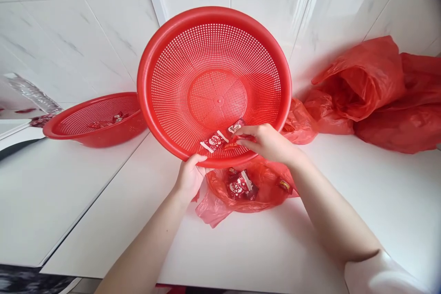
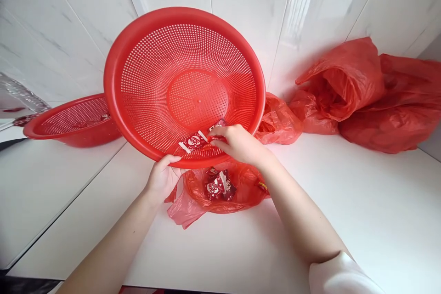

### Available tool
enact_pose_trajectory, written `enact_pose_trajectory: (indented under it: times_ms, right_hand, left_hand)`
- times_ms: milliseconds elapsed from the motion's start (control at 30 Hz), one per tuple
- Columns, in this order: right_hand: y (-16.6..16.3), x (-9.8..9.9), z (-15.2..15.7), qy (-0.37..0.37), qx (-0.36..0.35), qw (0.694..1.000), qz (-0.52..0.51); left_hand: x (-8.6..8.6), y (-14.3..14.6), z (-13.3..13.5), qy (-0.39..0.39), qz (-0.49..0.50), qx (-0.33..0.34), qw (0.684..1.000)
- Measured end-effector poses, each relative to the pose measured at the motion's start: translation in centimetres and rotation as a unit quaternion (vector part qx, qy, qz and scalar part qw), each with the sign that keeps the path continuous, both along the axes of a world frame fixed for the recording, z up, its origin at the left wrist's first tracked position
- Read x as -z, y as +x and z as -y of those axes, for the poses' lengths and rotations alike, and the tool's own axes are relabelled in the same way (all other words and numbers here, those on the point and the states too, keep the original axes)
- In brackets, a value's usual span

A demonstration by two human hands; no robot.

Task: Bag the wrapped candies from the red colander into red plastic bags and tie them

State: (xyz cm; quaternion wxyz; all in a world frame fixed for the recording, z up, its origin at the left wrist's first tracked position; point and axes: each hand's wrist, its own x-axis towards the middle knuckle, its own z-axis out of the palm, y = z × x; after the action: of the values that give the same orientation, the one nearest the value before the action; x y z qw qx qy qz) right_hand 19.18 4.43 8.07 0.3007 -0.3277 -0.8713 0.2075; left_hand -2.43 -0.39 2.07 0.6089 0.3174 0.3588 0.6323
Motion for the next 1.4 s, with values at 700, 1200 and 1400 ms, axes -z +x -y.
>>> enact_pose_trajectory:
  times_ms: [700, 1200, 1400]
  right_hand:
    - [-0.8, 1.1, -0.4, -0.004, -0.060, 0.992, 0.112]
    - [-0.3, 1.0, -0.5, 0.031, 0.005, 0.998, 0.061]
    - [-2.1, 2.6, -0.5, -0.037, -0.093, 0.988, 0.121]
  left_hand:
    - [0.4, 0.2, 0.0, -0.016, -0.015, -0.014, 1.000]
    - [0.2, 0.8, 0.3, -0.015, 0.003, 0.001, 1.000]
    - [0.1, 1.4, 0.9, -0.029, -0.002, 0.028, 0.999]
